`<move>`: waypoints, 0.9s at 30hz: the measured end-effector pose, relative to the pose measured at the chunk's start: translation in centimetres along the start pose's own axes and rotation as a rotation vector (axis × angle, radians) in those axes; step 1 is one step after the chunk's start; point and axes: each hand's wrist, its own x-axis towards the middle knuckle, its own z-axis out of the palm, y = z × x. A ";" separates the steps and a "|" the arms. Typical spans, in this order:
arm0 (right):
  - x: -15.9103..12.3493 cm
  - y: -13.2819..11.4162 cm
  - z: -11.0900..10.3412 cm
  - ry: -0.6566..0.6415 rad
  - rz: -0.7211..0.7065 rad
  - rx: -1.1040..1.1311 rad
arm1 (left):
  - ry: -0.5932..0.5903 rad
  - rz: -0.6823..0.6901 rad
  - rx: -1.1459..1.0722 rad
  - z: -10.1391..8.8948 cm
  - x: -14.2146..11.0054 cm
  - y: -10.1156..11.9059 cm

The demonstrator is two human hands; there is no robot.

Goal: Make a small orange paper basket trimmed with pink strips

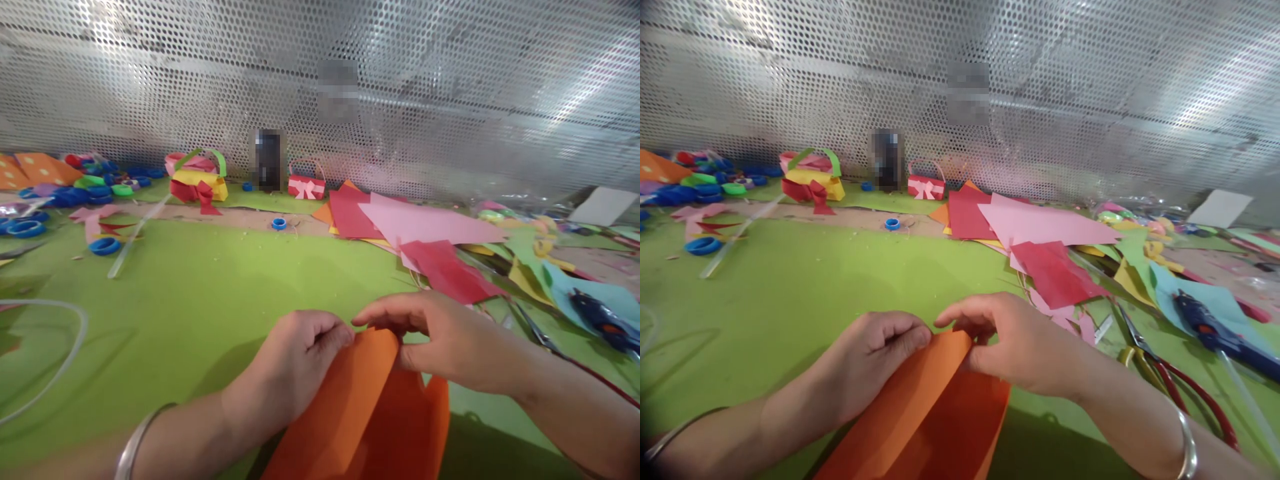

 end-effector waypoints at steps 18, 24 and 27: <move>-0.2 -0.8 1.1 0.100 0.012 0.061 | 0.006 -0.017 0.009 0.0 -0.2 0.7; 0.0 -0.5 1.2 0.130 0.030 0.029 | -0.107 -0.009 -0.032 -0.7 -0.1 1.1; -0.1 -0.6 1.1 0.139 -0.002 -0.016 | -0.088 -0.063 -0.012 -0.8 -0.2 1.2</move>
